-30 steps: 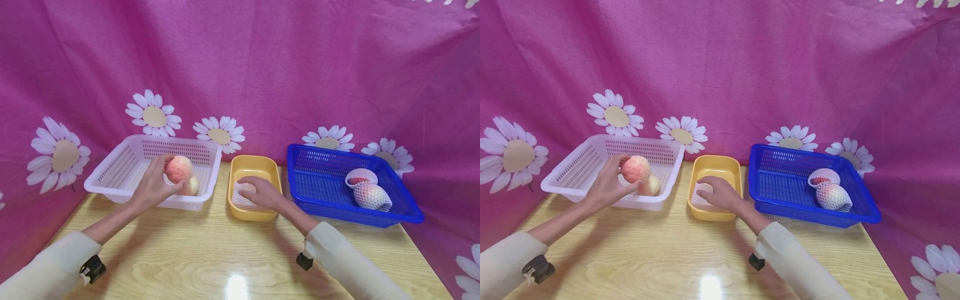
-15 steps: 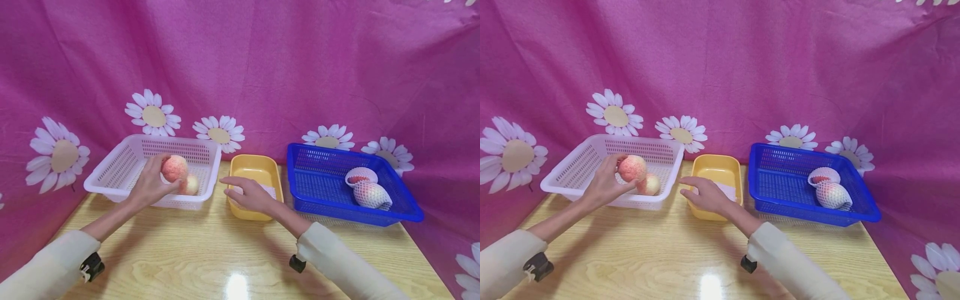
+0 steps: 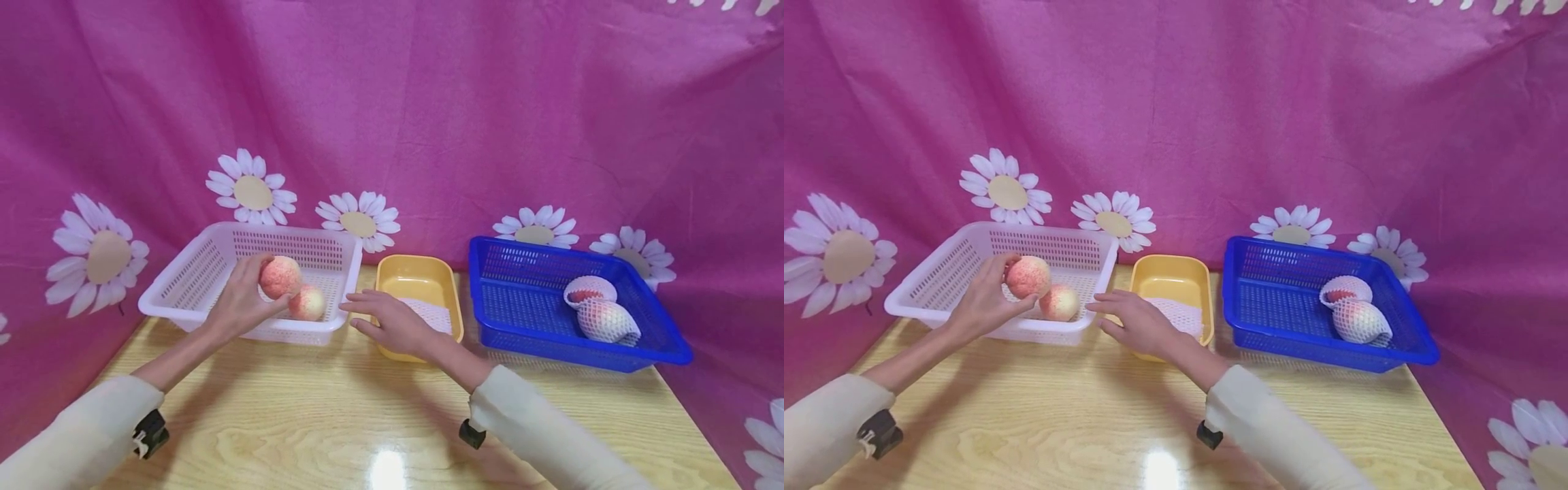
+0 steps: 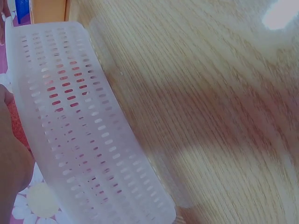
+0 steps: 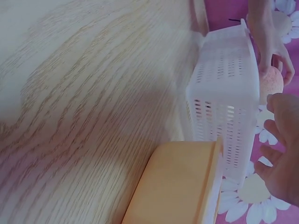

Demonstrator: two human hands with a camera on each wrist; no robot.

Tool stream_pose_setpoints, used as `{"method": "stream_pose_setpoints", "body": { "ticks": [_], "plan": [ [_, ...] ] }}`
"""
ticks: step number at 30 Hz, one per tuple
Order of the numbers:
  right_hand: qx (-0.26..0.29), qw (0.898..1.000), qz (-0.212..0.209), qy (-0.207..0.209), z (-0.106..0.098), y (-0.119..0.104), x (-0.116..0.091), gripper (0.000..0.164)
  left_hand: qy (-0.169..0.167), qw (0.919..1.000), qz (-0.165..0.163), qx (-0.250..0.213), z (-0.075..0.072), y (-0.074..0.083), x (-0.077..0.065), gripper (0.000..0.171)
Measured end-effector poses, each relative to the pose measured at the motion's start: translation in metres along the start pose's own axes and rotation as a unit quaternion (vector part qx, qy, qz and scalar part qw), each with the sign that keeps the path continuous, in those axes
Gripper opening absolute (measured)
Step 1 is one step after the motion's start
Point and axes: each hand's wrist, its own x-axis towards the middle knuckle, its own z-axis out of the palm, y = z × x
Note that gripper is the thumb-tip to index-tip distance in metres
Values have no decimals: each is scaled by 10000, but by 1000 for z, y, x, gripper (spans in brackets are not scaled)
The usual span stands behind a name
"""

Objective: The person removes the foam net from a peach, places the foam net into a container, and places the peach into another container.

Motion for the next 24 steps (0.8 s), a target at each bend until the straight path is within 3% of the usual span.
{"method": "stream_pose_setpoints", "body": {
  "ticks": [17, 24],
  "plan": [
    [-643, 9975, -266, -86, 14, -4, 12, 36, -157, 9998, -97, 31, -1, -7, 0, 65],
    [-848, 9943, -640, -84, 19, -3, 19, 32, -220, 9996, -147, 78, -1, -8, -1, 66]
  ]
}}
